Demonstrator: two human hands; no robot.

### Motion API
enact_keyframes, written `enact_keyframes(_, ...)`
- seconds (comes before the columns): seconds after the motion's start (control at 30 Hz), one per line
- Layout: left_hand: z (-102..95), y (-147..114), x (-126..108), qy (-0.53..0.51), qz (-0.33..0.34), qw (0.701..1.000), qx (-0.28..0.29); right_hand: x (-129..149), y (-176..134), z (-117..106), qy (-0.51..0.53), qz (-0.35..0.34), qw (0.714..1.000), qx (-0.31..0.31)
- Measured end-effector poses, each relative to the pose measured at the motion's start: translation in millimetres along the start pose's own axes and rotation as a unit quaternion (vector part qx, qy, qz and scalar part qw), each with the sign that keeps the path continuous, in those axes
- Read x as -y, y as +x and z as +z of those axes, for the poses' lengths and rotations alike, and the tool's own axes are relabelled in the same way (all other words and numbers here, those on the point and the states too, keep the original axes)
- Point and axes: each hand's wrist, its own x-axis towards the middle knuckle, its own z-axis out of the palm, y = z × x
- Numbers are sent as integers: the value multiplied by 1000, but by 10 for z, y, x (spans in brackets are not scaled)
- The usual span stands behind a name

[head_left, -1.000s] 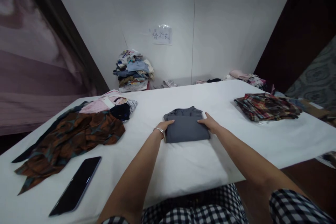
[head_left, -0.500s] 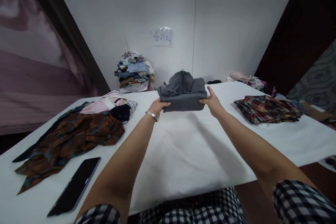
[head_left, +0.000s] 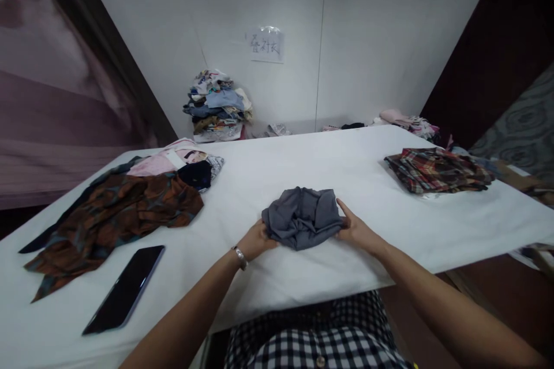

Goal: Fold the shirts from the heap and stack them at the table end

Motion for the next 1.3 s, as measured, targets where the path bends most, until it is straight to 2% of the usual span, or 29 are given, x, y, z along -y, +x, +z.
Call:
enact_keyframes(0.1, -47, 5, -45, -33, -37, 999, 4, 137, -25, 17, 12, 24, 999, -33)
enact_keyframes(0.17, -16, 47, -71, -46, -61, 996, -45, 182, 9, 59, 12, 33, 996, -82)
enact_keyframes(0.3, 141, 185, -106, -83, -88, 977, -178, 180, 163, 175, 17, 10, 984, -180)
enact_keyframes(0.4, 221, 206, -126, -134, -72, 962, -225, 162, 225, 209, 60, -17, 979, -196)
enact_keyframes(0.53, 197, 74, -95, -197, -28, 960, -195, 128, 155, 128, 84, -48, 986, -133)
enact_keyframes(0.63, 131, 12, -32, -193, -72, 965, -165, 105, 94, 62, 56, -21, 993, -100)
enact_keyframes(0.73, 97, 69, -27, -162, -126, 966, -155, 119, 111, 84, 42, -1, 992, -115)
enact_keyframes(0.8, 112, 131, -89, -122, -125, 971, -162, 152, 152, 143, 34, -4, 991, -131)
enact_keyframes(0.9, 189, 155, -233, -52, -73, 977, -193, 216, 179, 224, 29, -34, 988, -148)
enact_keyframes(1.03, 326, 54, -285, -67, -20, 969, -235, 238, 116, 214, 58, -86, 986, -133)
enact_keyframes(1.1, 376, 31, -214, -73, -52, 965, -247, 187, 99, 170, 60, -52, 989, -124)
enact_keyframes(1.2, 389, 83, -100, -83, -135, 950, -268, 59, 139, 96, 14, 19, 991, -134)
enact_keyframes(1.3, 311, 177, -94, -129, -164, 949, -236, -51, 220, 29, -47, -3, 987, -155)
